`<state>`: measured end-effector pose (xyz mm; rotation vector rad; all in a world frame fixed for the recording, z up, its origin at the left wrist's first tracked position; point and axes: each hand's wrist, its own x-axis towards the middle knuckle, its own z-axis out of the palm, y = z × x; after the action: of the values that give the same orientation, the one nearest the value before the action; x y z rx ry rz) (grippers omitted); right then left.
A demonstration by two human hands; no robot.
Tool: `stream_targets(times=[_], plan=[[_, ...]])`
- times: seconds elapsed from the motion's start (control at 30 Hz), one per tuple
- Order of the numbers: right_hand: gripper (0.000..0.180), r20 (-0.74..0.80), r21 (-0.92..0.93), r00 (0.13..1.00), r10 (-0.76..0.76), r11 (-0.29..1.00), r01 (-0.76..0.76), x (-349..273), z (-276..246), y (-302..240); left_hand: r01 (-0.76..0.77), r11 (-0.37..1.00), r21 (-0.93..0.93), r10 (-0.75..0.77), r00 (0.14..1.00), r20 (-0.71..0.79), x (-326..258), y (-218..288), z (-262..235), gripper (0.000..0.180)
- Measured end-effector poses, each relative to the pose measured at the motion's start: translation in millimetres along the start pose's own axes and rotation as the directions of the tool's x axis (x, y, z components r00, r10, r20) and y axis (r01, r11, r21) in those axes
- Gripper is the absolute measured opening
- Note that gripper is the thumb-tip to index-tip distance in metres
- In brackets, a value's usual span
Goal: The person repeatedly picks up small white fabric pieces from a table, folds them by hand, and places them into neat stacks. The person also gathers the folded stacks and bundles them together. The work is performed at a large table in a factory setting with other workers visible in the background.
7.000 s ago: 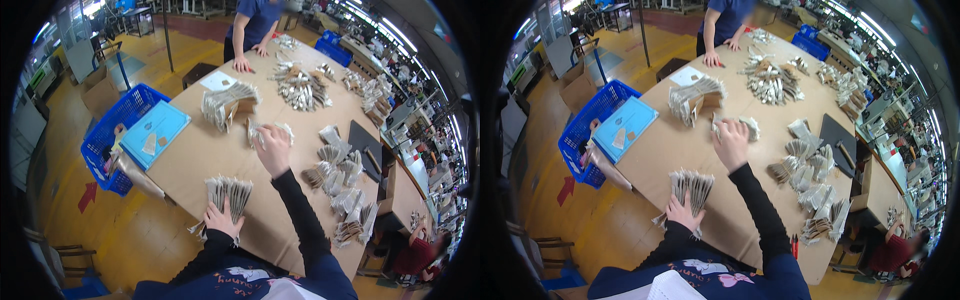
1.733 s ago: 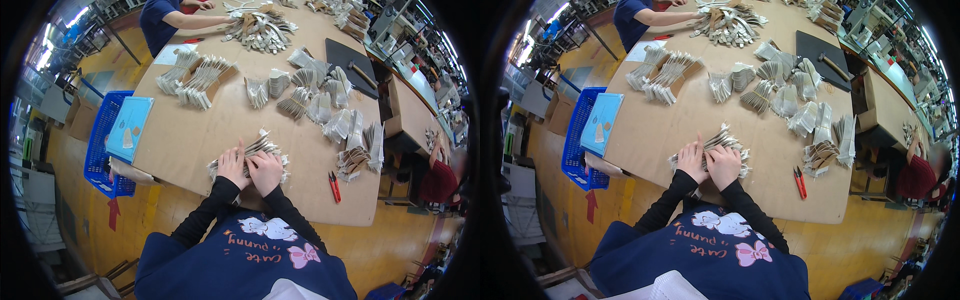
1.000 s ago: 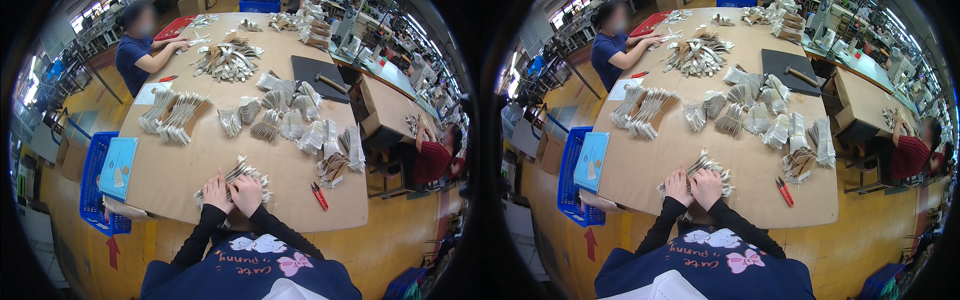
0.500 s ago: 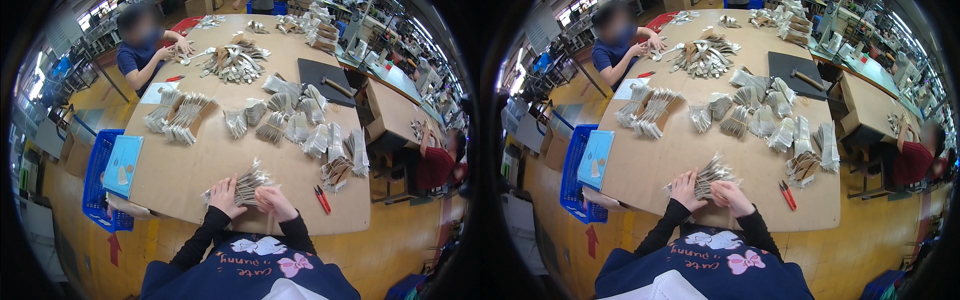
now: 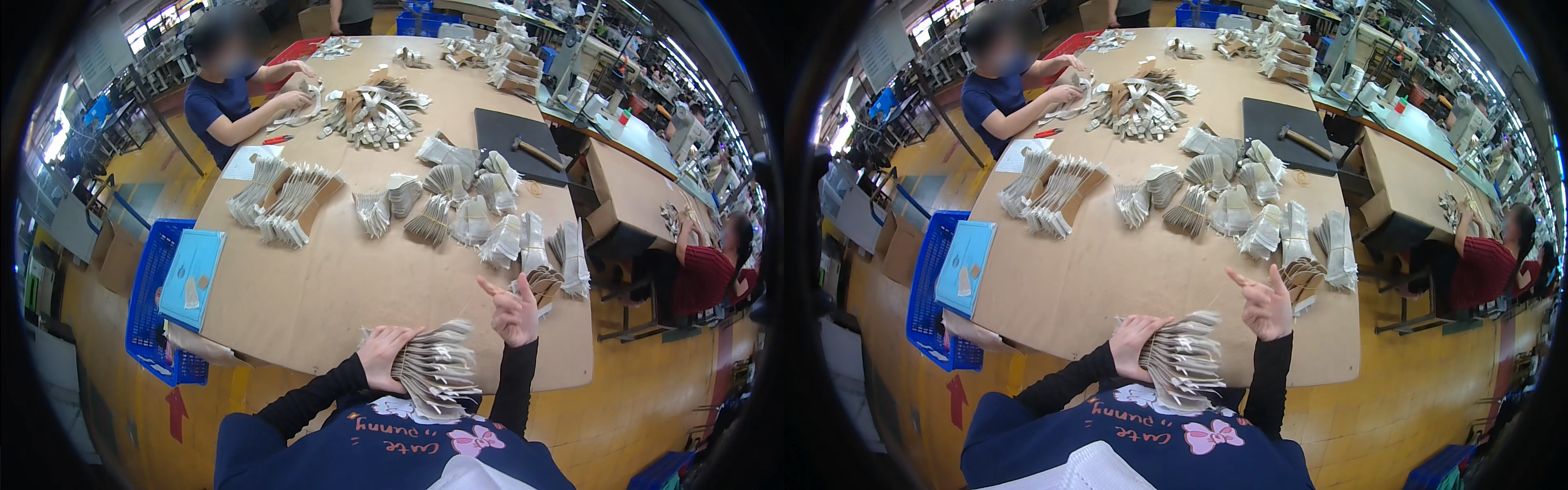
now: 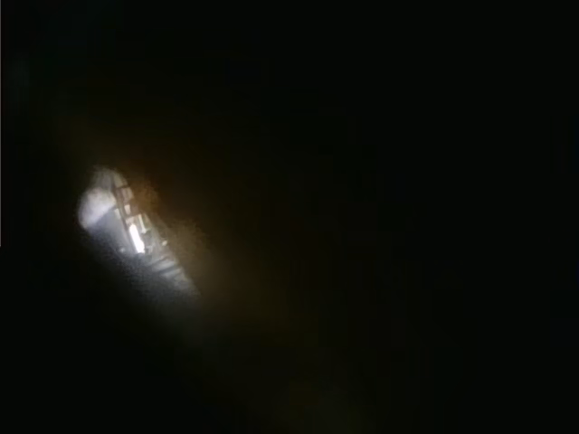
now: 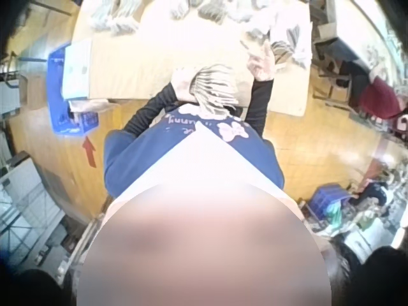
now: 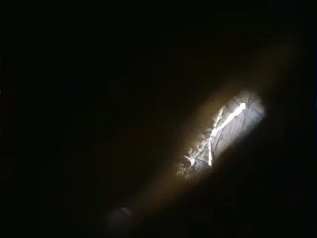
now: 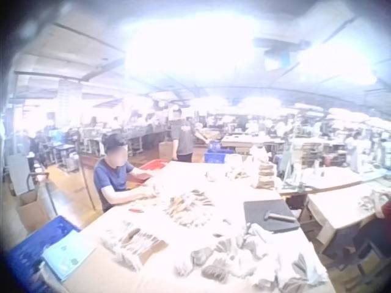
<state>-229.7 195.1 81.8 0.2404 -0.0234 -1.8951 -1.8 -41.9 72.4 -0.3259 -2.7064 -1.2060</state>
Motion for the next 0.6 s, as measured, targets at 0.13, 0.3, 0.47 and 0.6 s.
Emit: stream_targets(times=[0.13,0.3,0.47,0.6], plan=[[0.062,0.144,-0.455,0.989,-0.041,0.884,0.103,1.3,-22.7,6.1,0.235,0.743,-0.627,-0.329,0.944,-0.036,-7.5,-20.3,5.0,0.081],[0.029,-0.183,-0.981,0.944,0.273,-0.119,-0.156,-15.1,-20.4,53.3,0.217,-0.105,-0.970,-0.441,0.865,0.241,-14.2,-71.0,-7.4,0.053],[0.021,0.098,-0.992,0.993,0.064,-0.077,0.103,-5.9,7.7,88.1,0.322,0.003,-0.947,-0.473,0.834,0.283,-4.9,-58.6,11.0,0.059],[0.027,0.234,-0.969,0.962,0.143,-0.053,0.243,-4.5,17.1,86.6,0.417,0.213,-0.883,-0.483,0.831,0.276,12.2,-37.3,16.8,0.063]])
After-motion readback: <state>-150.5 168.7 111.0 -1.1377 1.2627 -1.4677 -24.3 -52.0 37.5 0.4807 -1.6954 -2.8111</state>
